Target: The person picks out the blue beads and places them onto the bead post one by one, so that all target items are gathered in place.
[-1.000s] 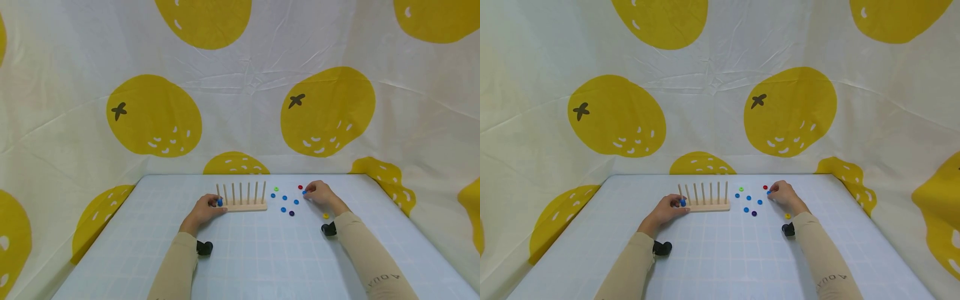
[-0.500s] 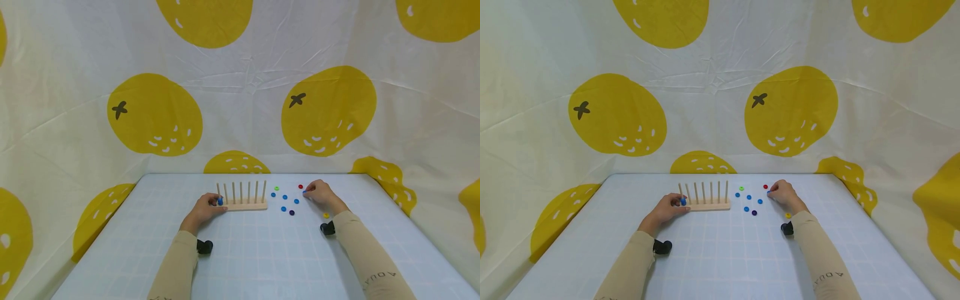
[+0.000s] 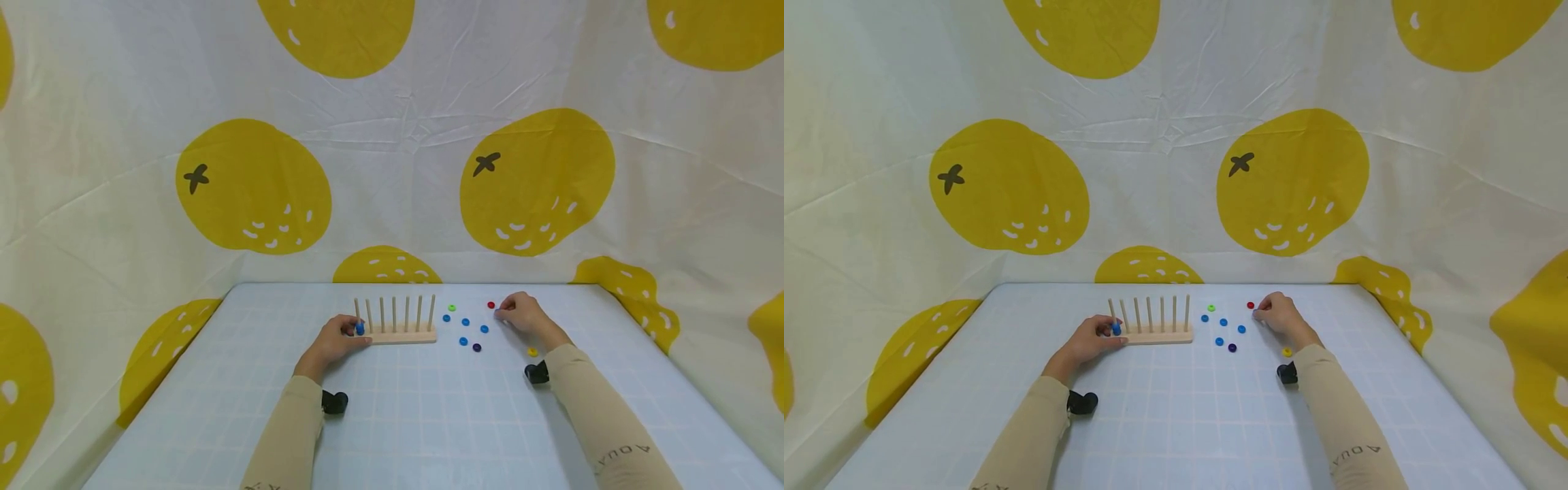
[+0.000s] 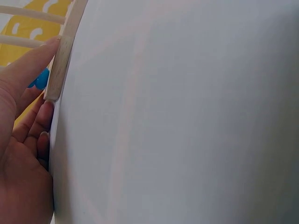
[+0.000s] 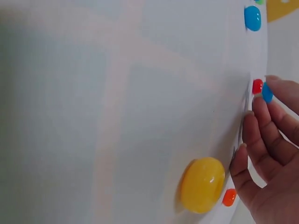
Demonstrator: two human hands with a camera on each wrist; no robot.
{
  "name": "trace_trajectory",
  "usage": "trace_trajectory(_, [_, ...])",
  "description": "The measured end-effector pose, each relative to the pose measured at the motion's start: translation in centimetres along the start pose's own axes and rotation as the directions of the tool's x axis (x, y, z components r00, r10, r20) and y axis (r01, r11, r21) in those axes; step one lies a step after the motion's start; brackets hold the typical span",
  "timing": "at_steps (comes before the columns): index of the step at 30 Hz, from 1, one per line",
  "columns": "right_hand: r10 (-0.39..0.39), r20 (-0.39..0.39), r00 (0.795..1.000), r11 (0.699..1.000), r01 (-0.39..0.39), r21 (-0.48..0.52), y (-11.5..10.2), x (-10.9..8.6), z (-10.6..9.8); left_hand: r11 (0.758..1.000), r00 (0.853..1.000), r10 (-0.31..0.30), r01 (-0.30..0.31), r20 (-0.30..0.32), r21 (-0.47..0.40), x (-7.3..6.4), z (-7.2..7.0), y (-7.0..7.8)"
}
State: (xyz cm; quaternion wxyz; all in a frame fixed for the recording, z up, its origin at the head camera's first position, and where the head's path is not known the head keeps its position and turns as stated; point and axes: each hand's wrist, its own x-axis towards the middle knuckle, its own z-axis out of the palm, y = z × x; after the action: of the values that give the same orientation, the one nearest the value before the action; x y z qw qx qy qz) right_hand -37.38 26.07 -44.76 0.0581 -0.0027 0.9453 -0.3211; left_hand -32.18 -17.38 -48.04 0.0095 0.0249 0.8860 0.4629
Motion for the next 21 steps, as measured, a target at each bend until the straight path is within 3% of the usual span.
trace_trajectory(6, [-0.029, 0.004, 1.000, 0.999, 0.029, 0.028, 0.1, 0.4, -0.5, 1.000, 1.000, 0.005, -0.005, 0.006, -0.002, 0.2, 0.1, -0.2])
trace_trajectory(9, [-0.079, -0.021, 0.997, 0.996, 0.079, 0.033, 0.1, 0.5, -0.6, 1.000, 1.000, 0.009, -0.009, 0.006, -0.002, 0.3, 0.1, -0.3])
trace_trajectory(21, [-0.262, -0.137, 0.955, 0.963, 0.267, 0.021, -1.7, -0.8, -0.6, 1.000, 1.000, 0.007, -0.007, 0.007, 0.002, 0.1, 0.0, -0.1])
